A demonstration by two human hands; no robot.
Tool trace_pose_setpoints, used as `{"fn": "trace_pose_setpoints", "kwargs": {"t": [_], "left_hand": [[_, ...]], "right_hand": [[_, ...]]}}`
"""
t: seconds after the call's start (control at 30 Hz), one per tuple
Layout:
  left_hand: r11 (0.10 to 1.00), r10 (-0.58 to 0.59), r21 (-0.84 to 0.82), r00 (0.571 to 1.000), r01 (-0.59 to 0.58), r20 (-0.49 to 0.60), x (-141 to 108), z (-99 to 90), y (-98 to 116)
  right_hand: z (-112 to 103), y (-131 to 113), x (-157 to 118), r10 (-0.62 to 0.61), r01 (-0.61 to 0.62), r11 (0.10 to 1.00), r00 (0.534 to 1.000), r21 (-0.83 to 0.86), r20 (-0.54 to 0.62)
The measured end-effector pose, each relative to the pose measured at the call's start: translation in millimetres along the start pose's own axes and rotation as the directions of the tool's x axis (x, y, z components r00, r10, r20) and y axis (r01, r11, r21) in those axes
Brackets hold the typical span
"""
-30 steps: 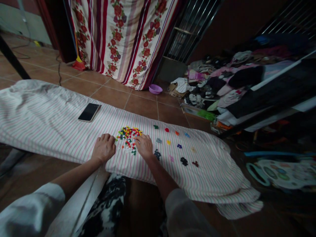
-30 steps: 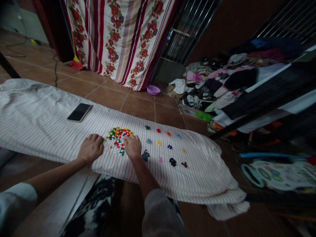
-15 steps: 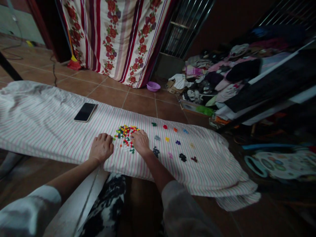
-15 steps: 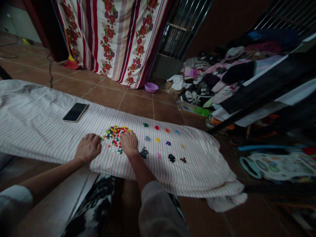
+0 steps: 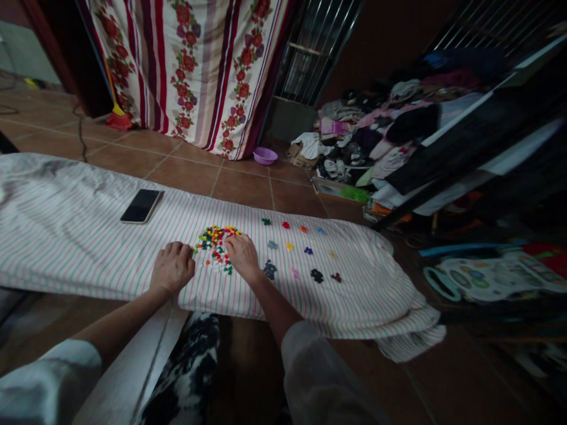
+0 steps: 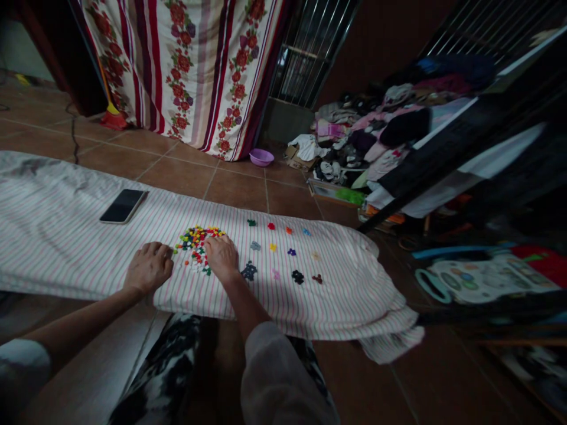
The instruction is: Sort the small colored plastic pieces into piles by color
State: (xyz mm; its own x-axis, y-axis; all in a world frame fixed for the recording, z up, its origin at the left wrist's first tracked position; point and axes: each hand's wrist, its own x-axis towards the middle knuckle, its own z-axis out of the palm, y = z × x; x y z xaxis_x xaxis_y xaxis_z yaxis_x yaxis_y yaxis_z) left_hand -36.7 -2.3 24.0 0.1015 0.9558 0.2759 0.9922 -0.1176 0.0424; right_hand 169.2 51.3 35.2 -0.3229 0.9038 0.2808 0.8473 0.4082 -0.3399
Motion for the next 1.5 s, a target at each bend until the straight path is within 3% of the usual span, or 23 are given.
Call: {"fn": "trace_pose_setpoints", "kwargs": {"t": [0.3, 0.73, 0.97, 1.2, 1.5], "left_hand": [[1.0, 0.0, 0.019, 1.0, 0.0, 0.01, -0.8, -0.8, 0.7], [1.0, 0.001, 0.004, 1.0, -0.001, 0.021, -1.2, -3.4, 1.0], [1.0, 0.01, 0.007, 1.0, -0.01, -0.014, -1.6, -1.9, 0.4], [1.0, 0.014, 0.013, 1.0, -0.014, 0.009, -1.2, -3.6, 0.0], [0.999, 0.033, -0.009, 0.999, -0.034, -0.022, -1.1, -3.7, -0.1]], "right_hand": [[-12.8, 11.7, -7.7, 0.208, -0.186, 0.962, 0.973, 0.2, -0.098], [-24.9, 67.1, -31.1, 0.441, -0.314, 0.797, 0.886, 0.517, -0.142], [-30.0, 98.5, -46.2, 0.522, -0.327, 0.731, 0.834, 0.599, -0.181], [-33.7, 114.2, -56.8, 0.554, -0.303, 0.672, 0.811, 0.675, -0.188], [-61.6, 159.8, -71.5, 0.613, -0.389, 0.71, 0.751, 0.587, -0.244]]}}
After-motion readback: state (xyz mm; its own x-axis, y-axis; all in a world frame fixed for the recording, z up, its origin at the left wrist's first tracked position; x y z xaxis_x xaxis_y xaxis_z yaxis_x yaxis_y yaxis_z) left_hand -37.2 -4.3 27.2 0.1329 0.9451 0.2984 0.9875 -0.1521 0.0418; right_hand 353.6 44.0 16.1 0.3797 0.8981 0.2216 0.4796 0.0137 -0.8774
